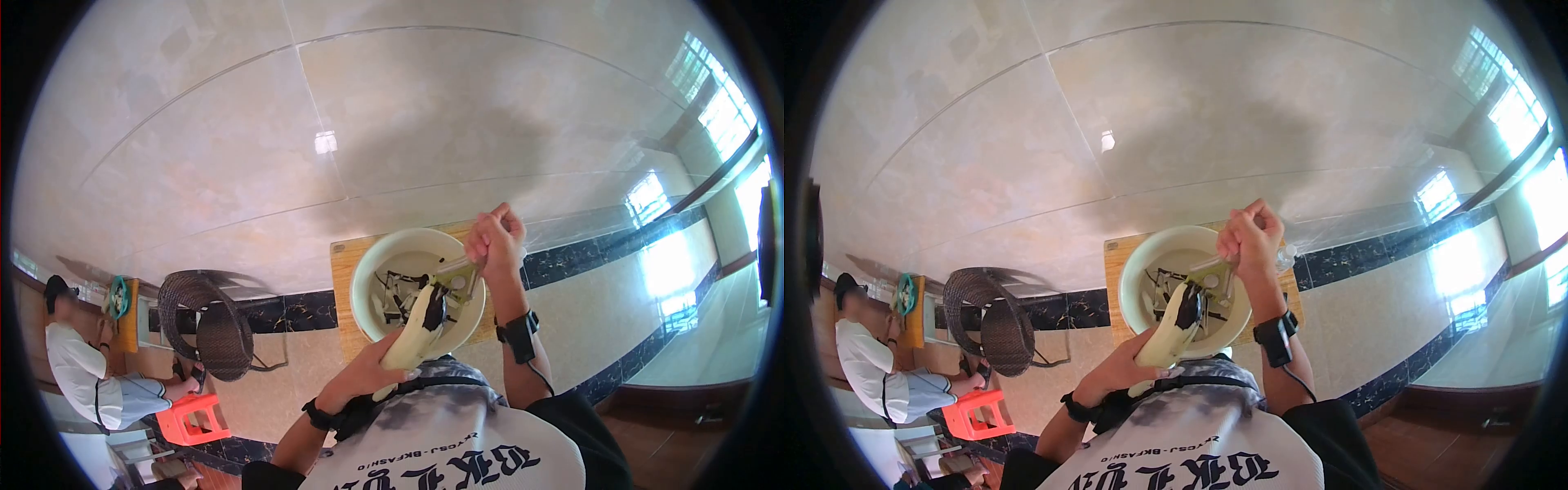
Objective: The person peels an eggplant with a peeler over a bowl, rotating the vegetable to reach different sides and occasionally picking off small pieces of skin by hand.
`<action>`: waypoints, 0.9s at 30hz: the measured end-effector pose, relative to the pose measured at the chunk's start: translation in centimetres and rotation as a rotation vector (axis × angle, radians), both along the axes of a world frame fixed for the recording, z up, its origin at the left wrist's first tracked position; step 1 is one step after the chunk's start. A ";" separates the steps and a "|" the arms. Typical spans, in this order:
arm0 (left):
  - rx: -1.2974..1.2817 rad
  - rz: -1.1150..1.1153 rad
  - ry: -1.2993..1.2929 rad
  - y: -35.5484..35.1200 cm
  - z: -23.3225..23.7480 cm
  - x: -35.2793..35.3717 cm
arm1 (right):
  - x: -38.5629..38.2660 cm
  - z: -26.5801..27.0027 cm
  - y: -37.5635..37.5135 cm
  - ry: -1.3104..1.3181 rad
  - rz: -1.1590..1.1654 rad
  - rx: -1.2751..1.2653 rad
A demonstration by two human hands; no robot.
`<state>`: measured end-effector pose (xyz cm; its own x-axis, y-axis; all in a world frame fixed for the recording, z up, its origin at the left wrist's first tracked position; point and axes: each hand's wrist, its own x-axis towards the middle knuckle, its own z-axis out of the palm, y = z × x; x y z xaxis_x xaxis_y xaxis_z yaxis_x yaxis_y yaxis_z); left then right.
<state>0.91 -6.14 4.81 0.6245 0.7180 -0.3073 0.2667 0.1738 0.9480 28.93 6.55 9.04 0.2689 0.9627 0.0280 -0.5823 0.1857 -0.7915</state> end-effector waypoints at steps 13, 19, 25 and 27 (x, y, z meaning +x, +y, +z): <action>-0.125 0.353 -0.107 2.8 -0.6 0.6 | -2.4 -3.3 -1.2 0.002 -0.076 0.004; -0.271 0.366 -0.347 4.8 0.7 0.4 | -2.6 -4.3 -1.9 0.362 0.096 0.032; -0.332 0.313 -0.424 5.8 0.9 0.7 | -2.8 -5.0 -1.5 0.491 0.211 0.076; -0.327 0.318 -0.430 5.9 0.7 1.0 | -3.0 -4.5 -1.4 0.449 0.196 0.060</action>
